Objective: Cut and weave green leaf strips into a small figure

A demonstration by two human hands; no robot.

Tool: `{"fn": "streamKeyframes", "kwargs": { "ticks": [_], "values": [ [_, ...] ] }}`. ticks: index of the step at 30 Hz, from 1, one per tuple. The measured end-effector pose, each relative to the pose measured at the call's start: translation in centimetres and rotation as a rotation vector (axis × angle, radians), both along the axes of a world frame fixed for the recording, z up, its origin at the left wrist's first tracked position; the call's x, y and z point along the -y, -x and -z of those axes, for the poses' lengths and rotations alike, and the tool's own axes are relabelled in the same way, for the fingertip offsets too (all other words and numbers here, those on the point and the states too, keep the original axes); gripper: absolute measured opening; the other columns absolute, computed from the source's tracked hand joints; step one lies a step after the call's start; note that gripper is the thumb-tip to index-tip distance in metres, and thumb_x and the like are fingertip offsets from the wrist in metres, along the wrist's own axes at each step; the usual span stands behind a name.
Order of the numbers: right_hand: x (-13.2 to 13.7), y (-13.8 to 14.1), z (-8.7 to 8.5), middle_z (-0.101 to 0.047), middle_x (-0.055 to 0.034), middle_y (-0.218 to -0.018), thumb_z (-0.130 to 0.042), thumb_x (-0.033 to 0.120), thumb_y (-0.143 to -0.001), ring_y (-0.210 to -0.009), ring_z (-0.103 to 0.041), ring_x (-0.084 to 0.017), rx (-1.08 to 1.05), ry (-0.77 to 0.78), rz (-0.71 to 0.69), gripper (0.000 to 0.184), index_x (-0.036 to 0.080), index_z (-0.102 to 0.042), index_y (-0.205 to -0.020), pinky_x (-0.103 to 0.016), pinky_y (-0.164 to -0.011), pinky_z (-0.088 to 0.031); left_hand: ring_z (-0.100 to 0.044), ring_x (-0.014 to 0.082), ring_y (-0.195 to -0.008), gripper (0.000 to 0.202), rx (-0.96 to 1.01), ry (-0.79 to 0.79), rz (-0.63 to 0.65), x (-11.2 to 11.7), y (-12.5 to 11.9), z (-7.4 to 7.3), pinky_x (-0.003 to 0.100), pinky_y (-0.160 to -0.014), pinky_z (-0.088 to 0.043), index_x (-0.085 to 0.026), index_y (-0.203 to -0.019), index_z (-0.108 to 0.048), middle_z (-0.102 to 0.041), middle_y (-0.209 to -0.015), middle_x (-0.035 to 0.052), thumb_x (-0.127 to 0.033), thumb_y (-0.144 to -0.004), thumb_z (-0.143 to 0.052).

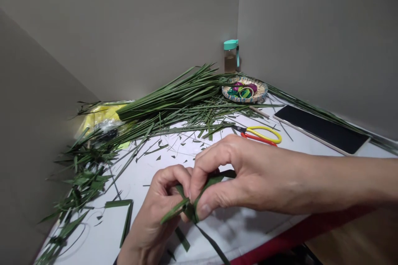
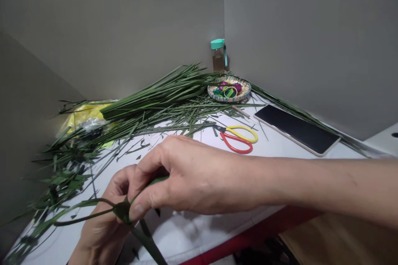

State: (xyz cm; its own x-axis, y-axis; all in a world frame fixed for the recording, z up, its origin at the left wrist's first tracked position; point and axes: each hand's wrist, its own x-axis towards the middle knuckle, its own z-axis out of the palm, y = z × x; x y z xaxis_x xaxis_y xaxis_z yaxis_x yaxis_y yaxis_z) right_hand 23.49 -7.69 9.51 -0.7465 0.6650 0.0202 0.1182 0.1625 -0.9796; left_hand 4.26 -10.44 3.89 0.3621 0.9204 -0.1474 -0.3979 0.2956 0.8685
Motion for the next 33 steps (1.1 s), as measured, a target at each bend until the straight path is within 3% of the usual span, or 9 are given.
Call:
{"fn": "streamKeyframes", "kwargs": {
  "ticks": [5,15,22,27,33],
  "values": [
    [-0.3,0.2,0.5,-0.068,0.0057,-0.072,-0.079,0.022,-0.079,-0.071,-0.059,-0.007,-0.059,-0.025,-0.013,0.009,0.013,-0.075,-0.078,-0.017,-0.067,-0.043,-0.051,0.0111,-0.051,0.022,-0.01,0.018,0.03,-0.1,0.4,0.6,0.02,-0.052,-0.041,-0.016,-0.065,-0.069,-0.063,-0.056,-0.001,-0.018,-0.057,-0.09],
    [-0.5,0.6,0.7,-0.07,0.0048,-0.078,-0.08,0.012,-0.077,-0.073,-0.061,-0.007,-0.145,-0.147,-0.047,0.007,0.012,-0.074,-0.076,-0.017,-0.072,-0.046,-0.052,0.0115,-0.051,0.024,0.009,0.038,0.061,0.0,0.9,1.0,0.02,-0.05,-0.042,-0.017,-0.059,-0.067,-0.064,-0.056,-0.0013,-0.014,-0.053,-0.09],
    [-1.5,1.1,1.8,-0.06,0.0066,-0.069,-0.087,0.02,-0.07,-0.069,-0.053,-0.008,-0.206,-0.424,-0.076,0.022,0.013,-0.066,-0.071,-0.018,-0.064,-0.039,-0.039,0.0064,-0.046,0.025,-0.013,0.107,0.108,0.1,0.8,1.5,0.016,-0.043,-0.032,-0.014,-0.06,-0.069,-0.054,-0.052,-0.0046,-0.008,-0.048,-0.089],
    [-2.4,1.1,2.1,-0.059,0.0058,-0.07,-0.085,0.028,-0.073,-0.068,-0.052,-0.009,-0.196,-0.435,-0.135,0.026,0.016,-0.062,-0.072,-0.02,-0.065,-0.04,-0.04,0.0068,-0.047,0.024,-0.005,0.109,0.118,-0.1,0.3,1.4,0.017,-0.046,-0.033,-0.017,-0.066,-0.072,-0.055,-0.053,-0.0049,-0.01,-0.049,-0.086],
    [-3.4,1.0,1.1,-0.057,0.0047,-0.069,-0.078,0.026,-0.08,-0.065,-0.053,-0.009,-0.097,-0.469,-0.351,0.028,0.016,-0.057,-0.065,-0.021,-0.064,-0.039,-0.059,0.0153,-0.05,0.031,-0.068,0.083,0.139,-0.3,-0.2,0.9,0.022,-0.05,-0.046,-0.014,-0.072,-0.079,-0.071,-0.057,0.0026,-0.006,-0.043,-0.086]
  ]
}}
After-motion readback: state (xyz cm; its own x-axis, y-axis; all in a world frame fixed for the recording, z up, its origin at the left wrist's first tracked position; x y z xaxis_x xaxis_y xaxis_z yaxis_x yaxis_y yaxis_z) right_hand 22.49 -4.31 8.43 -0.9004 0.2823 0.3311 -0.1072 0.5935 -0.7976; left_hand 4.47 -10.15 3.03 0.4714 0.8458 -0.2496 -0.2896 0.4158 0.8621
